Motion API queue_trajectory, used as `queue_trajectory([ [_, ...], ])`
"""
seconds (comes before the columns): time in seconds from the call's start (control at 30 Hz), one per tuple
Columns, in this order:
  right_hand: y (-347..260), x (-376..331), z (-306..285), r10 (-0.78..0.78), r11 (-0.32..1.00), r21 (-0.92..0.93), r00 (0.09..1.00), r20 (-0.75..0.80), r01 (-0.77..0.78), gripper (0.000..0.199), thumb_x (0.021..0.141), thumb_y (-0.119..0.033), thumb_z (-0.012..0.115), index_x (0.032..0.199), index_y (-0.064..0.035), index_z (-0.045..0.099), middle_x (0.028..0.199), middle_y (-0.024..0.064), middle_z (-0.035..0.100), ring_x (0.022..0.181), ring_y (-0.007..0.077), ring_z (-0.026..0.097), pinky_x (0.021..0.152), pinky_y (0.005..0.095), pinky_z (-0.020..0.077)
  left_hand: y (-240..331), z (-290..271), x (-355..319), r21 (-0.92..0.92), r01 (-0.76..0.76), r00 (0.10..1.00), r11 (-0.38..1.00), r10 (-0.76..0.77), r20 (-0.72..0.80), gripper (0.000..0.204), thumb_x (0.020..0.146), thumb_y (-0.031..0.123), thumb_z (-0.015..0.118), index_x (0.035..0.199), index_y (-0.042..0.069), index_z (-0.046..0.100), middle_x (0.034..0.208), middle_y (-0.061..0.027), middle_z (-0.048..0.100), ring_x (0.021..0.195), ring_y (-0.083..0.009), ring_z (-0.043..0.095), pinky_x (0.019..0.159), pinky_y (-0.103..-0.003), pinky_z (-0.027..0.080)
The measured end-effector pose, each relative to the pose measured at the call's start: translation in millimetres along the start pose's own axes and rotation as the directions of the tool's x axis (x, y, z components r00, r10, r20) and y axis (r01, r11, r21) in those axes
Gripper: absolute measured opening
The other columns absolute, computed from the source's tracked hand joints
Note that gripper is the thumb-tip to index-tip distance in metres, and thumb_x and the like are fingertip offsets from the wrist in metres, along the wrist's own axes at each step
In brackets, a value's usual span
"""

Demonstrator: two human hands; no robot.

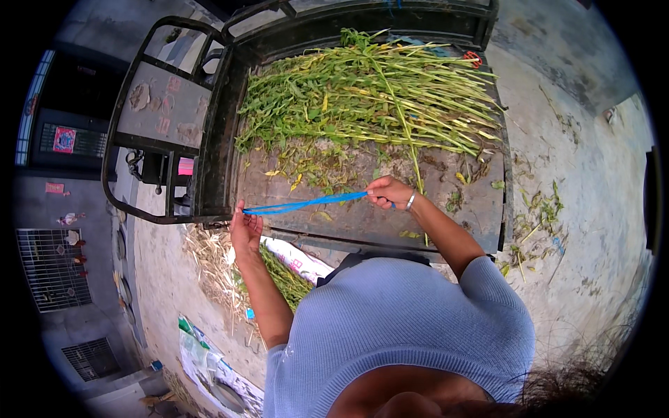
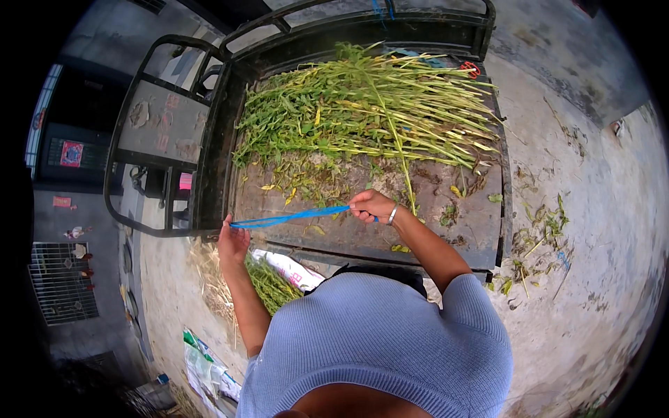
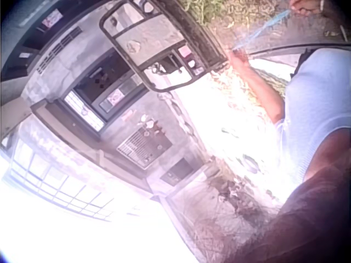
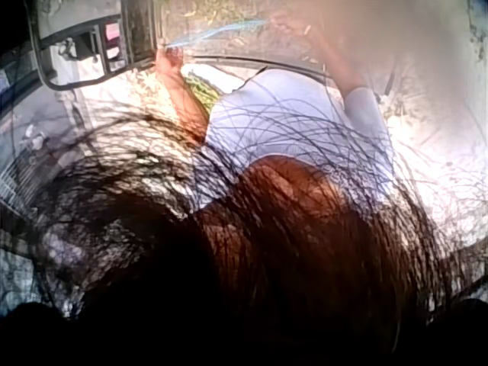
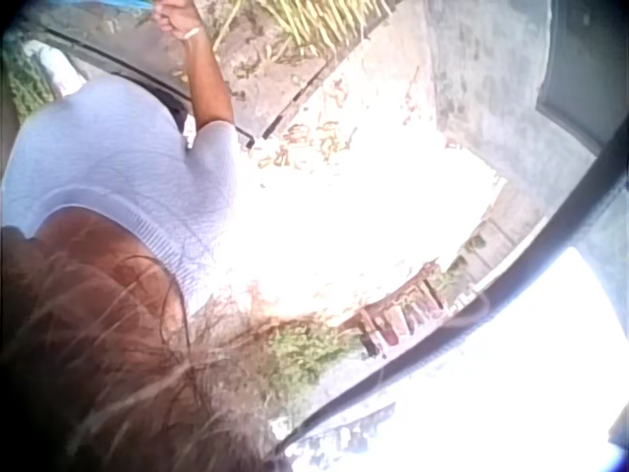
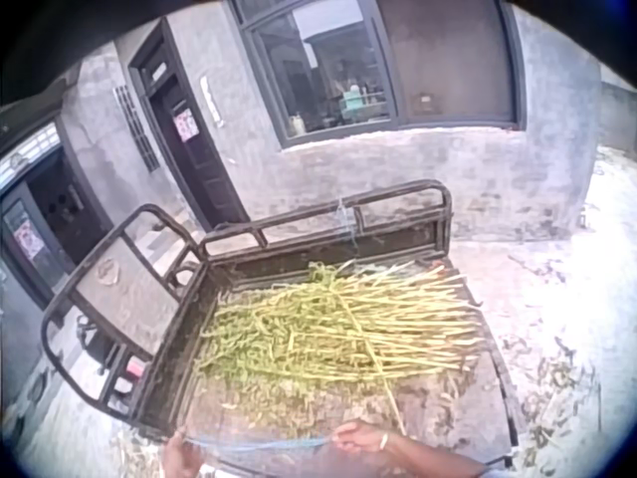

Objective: The person gathers long green plant stalks from a metal cart bed and ties them into bundles using blue plastic strips. They repeatedly pick up stalks, align them, and secure them with the strips, placing the finished bundles back onto the cart.

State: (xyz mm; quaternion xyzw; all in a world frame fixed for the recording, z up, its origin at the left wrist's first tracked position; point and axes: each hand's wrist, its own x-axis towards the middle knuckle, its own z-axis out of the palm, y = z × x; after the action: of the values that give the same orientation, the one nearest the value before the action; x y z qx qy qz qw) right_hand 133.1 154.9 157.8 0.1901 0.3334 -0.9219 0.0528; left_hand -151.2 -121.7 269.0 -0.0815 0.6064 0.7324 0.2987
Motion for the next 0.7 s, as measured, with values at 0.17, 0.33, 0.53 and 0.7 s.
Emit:
queue_trajectory([
  [0.17, 9.8, 0.3, -11.0, -0.036, 0.999, 0.036, 0.999, 0.005, 0.036, 0.008, 0.083, -0.004, 0.056, 0.089, 0.0007, 0.054, 0.064, 0.0016, 0.049, 0.046, 0.0058, 0.037, 0.037, 0.0194, 0.0264, -4.6, 18.0, -15.0, -0.077, -0.04, 0.999, 0.996, 0.038, -0.023, 0.028, 0.088, 0.029, 0.052, 0.113, 0.014, 0.055, 0.08, 0.0019, 0.055, 0.073, -0.0116, 0.054, 0.07, -0.032, 0.051],
  [0.33, 25.0, 1.5, -24.1, -0.054, 0.986, -0.166, 0.993, -0.102, 0.037, 0.003, 0.081, -0.005, 0.059, 0.083, -0.0029, 0.057, 0.062, -0.0001, 0.051, 0.046, 0.0046, 0.039, 0.038, 0.0186, 0.0268, -18.9, 5.2, -9.2, -0.015, -0.085, 0.989, 0.996, 0.082, -0.123, 0.026, 0.088, 0.027, 0.053, 0.107, 0.009, 0.058, 0.075, 0.0007, 0.054, 0.068, -0.0117, 0.053, 0.069, -0.03, 0.052],
  [0.53, 57.0, 4.0, -68.7, -0.064, 0.986, -0.168, 0.967, -0.245, 0.022, 0.005, 0.08, -0.008, 0.061, 0.079, -0.0034, 0.059, 0.062, 0.0011, 0.055, 0.043, 0.0048, 0.04, 0.036, 0.0196, 0.0272, -46.5, 4.4, -11.2, -0.058, -0.178, 0.982, 0.982, 0.173, -0.078, 0.024, 0.089, 0.026, 0.052, 0.093, 0.002, 0.058, 0.059, 0.0037, 0.042, 0.051, -0.0056, 0.041, 0.047, -0.02, 0.039],
  [0.7, 33.2, 4.7, -113.4, -0.054, 0.995, -0.101, 0.868, -0.493, 0.005, 0.006, 0.08, -0.007, 0.06, 0.076, -0.0043, 0.057, 0.06, 0.002, 0.054, 0.041, 0.0062, 0.041, 0.032, 0.0217, 0.0272, -57.6, 0.8, -20.2, 0.138, -0.114, 0.987, 0.984, 0.128, -0.094, 0.027, 0.089, 0.027, 0.052, 0.089, 0.001, 0.058, 0.053, 0.0065, 0.037, 0.039, -0.001, 0.026, 0.033, -0.018, 0.018],
])
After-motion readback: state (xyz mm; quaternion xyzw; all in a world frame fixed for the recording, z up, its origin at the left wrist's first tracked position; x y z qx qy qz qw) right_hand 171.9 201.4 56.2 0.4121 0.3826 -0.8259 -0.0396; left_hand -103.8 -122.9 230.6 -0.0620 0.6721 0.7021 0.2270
